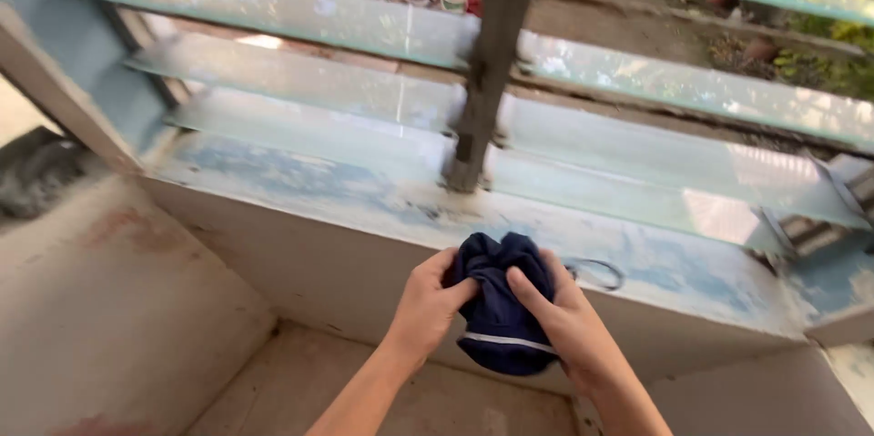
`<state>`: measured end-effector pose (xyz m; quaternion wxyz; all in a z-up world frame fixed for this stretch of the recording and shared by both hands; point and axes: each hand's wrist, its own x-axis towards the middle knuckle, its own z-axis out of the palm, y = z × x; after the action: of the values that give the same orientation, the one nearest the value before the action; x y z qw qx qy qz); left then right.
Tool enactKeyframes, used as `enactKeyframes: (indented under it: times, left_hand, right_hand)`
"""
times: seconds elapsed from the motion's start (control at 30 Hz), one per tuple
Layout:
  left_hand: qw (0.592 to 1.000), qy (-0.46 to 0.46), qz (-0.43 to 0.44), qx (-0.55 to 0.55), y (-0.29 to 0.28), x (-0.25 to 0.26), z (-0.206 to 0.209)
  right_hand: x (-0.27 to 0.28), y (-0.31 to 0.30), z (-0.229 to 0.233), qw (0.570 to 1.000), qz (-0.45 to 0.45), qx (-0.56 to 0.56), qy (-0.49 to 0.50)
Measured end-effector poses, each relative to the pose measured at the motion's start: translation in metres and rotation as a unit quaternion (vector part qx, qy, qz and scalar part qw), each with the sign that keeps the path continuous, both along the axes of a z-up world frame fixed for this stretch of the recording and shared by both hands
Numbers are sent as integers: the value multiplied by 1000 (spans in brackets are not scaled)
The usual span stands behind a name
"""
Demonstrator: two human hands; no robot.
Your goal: The person is wiping down frosted glass window panes and the surrounding frames using cleaning cloths.
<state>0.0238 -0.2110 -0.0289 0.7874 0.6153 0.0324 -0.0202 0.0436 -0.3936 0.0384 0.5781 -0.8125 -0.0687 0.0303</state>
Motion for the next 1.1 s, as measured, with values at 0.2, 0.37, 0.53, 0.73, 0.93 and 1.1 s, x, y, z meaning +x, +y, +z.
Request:
enactKeyframes:
  times: [0.2,0.37,0.53,0.73,0.93,1.1]
  left_hand:
    - [925,-128,152,325,128,9,23]
    - [749,-248,223,572,218,34,-1]
    - [657,-245,234,673,256,51,-26]
    - [672,-275,239,645,275,58,-34]
    - [671,-306,239,632,283,64,-49]
    - [657,-328,251,630,287,69,-51]
  right_hand:
    - [7,97,11,920,-41,277,274]
    - [26,179,-27,948,-95,250,-172]
    - [92,248,-48,853,53,-357,-376]
    - [169,286,-42,844,80,-464,-257]
    - [166,352,-30,853,175,-422,-250]
    - [147,290,-14,841,100,-494,-197]
